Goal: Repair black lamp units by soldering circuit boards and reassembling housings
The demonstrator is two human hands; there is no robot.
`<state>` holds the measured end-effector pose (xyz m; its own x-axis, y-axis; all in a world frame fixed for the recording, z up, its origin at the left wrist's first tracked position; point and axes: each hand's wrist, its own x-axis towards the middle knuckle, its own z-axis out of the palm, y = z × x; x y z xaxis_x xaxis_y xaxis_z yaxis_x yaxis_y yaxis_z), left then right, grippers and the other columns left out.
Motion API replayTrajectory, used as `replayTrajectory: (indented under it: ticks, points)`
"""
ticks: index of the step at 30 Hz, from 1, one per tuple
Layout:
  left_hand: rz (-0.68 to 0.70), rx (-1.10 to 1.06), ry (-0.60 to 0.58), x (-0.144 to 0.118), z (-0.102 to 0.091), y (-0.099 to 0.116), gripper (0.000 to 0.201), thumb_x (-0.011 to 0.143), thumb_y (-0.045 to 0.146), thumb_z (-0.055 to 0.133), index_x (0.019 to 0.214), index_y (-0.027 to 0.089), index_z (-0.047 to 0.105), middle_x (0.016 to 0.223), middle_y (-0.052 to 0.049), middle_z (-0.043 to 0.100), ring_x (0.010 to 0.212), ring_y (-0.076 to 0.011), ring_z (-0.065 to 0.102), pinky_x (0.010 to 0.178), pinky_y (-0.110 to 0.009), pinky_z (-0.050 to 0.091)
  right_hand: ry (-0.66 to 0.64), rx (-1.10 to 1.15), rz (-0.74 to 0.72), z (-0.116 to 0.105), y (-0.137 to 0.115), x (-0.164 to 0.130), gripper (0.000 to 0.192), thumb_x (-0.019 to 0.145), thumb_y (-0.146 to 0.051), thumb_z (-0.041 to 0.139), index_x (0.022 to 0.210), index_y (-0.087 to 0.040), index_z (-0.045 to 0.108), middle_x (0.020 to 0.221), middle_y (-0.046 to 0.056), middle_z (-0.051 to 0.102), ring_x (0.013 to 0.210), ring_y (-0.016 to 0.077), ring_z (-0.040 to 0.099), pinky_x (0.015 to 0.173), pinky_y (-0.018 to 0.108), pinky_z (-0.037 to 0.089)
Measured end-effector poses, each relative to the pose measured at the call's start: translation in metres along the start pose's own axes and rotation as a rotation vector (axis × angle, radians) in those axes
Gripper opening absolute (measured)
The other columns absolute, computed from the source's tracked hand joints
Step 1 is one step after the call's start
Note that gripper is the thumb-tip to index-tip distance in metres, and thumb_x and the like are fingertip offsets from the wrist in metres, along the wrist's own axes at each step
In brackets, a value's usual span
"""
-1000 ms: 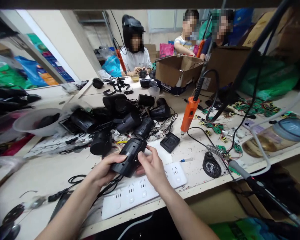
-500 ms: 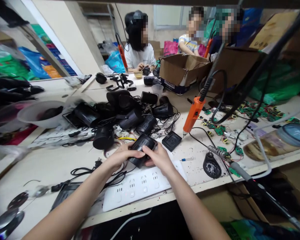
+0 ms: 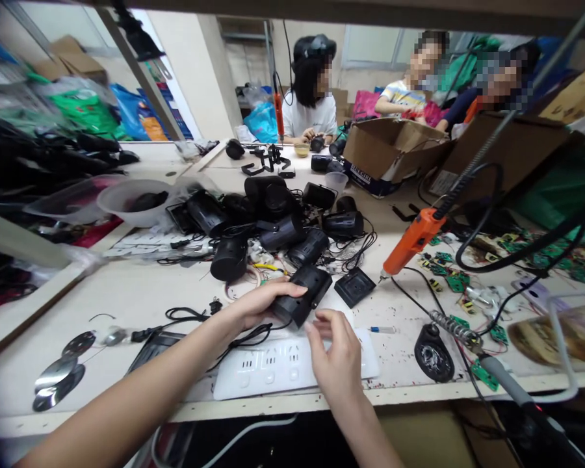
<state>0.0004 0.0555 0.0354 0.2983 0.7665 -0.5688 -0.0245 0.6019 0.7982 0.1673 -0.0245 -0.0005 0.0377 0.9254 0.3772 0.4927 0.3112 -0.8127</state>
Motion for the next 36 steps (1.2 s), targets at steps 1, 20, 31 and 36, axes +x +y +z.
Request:
replayTrajectory:
  ticks: [1, 20, 31, 36]
  points:
    - [-0.038, -0.033, -0.035, -0.001, -0.001, 0.001, 0.039, 0.058, 0.044, 0.078, 0.081, 0.015, 0.067, 0.069, -0.003, 0.069, 0.058, -0.0168, 0.061, 0.053, -0.027, 0.049, 0.034, -0.042, -0.117, 0.0, -0.001, 0.002, 0.018, 0.093, -0.027, 0.056, 0.107, -0.018, 0.061, 0.099, 0.011, 0.066, 0.089, 0.0231, 0.068, 0.076, 0.038, 0.059]
    - [-0.145, -0.201, -0.165, -0.041, 0.006, 0.006, 0.024, 0.069, 0.039, 0.067, 0.066, 0.016, 0.062, 0.05, 0.0, 0.063, 0.042, -0.0153, 0.056, 0.039, -0.024, 0.042, -0.191, -0.245, -0.741, -0.022, -0.032, 0.021, 0.046, 0.097, -0.029, 0.054, 0.141, -0.022, 0.045, 0.124, 0.01, 0.064, 0.122, 0.028, 0.052, 0.108, 0.054, 0.034]
    - [0.246, -0.199, 0.097, -0.08, -0.018, 0.063, 0.02, 0.058, 0.027, 0.08, 0.067, 0.013, 0.068, 0.057, 0.001, 0.065, 0.049, -0.0106, 0.056, 0.048, -0.021, 0.042, 0.091, -0.067, -0.487, -0.008, -0.039, 0.019, 0.016, 0.09, -0.01, 0.056, 0.1, -0.02, 0.063, 0.085, 0.006, 0.062, 0.081, 0.0216, 0.062, 0.07, 0.035, 0.053]
    - [0.404, -0.204, 0.243, -0.112, -0.045, 0.075, 0.023, 0.055, 0.028, 0.078, 0.072, 0.014, 0.07, 0.061, 0.002, 0.066, 0.051, -0.01, 0.056, 0.05, -0.02, 0.044, -0.309, -0.107, -0.616, 0.057, -0.039, 0.027, 0.032, 0.082, 0.002, 0.046, 0.093, -0.019, 0.067, 0.086, 0.006, 0.064, 0.081, 0.0221, 0.063, 0.069, 0.033, 0.055]
